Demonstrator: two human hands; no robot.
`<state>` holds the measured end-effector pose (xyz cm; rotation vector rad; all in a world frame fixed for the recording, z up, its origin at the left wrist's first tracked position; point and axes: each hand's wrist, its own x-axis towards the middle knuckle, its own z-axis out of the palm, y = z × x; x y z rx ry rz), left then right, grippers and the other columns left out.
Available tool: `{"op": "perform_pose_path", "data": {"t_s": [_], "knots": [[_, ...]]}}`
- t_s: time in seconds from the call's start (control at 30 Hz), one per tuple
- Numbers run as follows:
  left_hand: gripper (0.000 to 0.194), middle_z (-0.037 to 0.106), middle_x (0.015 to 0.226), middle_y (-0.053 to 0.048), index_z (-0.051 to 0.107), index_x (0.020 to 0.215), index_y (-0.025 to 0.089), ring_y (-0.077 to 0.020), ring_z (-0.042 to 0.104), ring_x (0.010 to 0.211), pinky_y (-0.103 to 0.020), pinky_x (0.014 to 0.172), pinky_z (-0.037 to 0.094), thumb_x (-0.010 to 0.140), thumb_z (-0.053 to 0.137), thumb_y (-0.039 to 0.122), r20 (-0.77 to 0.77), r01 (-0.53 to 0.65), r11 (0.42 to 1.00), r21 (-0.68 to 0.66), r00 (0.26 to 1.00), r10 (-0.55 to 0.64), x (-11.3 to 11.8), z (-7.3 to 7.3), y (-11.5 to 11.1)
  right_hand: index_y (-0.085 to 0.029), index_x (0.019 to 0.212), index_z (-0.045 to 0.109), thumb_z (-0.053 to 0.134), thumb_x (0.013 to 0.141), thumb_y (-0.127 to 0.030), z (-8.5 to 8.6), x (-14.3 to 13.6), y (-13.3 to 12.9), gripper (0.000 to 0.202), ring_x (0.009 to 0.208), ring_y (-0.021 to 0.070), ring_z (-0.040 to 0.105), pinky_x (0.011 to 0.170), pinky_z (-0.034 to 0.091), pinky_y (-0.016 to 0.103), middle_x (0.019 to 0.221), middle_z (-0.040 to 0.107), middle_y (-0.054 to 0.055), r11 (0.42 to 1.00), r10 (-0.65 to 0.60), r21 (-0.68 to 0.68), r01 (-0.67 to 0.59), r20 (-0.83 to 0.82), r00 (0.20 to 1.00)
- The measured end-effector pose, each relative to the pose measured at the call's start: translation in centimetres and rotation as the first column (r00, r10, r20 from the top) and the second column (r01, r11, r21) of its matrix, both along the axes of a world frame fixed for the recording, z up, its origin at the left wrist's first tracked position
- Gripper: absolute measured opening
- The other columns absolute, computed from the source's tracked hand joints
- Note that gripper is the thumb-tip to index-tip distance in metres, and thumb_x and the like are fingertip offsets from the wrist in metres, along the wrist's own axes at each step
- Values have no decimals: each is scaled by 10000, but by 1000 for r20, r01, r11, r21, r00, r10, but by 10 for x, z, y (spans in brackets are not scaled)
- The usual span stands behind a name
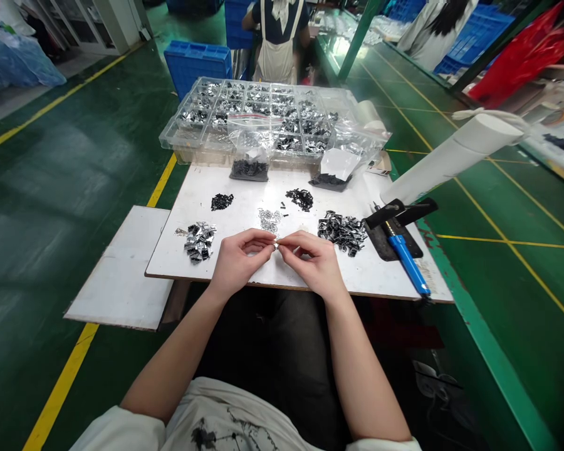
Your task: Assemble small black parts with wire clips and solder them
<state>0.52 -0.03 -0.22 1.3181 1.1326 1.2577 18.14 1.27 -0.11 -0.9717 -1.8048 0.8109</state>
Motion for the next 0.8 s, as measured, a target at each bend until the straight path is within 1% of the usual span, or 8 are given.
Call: {"op": "perform_pose_path", "data": {"t_s": [0.23,0.33,0.63,0.8], "knots": [[135,769,950,-54,759,943,157,-184,734,885,-300,868,607,814,745,195,-15,-33,999,42,999,33,0,-1,-2,-230,969,762,658,885,-161,0,-1,0,151,678,118,610,541,480,238,843,672,17,1000,0,19,0,-9,1000],[127,772,941,-52,762,935,156,-184,738,880,-298,867,609,814,742,193,-38,-29,998,59,999,31,1,0,-2,-226,960,764,661,878,-151,1,-1,0,152,673,118,608,542,481,239,829,670,17,1000,2,29,-2,-7,1000],[77,774,857,-37,760,863,154,-174,746,808,-279,820,625,787,749,156,-59,-8,999,47,998,10,0,3,-4,-227,949,772,660,878,-143,0,4,-1,157,651,113,592,548,478,252,851,691,24,997,43,63,-44,16,999],[100,773,902,-44,760,904,154,-176,745,854,-287,857,622,806,744,170,-31,-21,997,73,999,23,2,3,-4,-211,903,753,669,863,-140,0,1,-1,116,636,111,583,535,478,250,812,676,18,997,-6,74,7,-10,1000]]}}
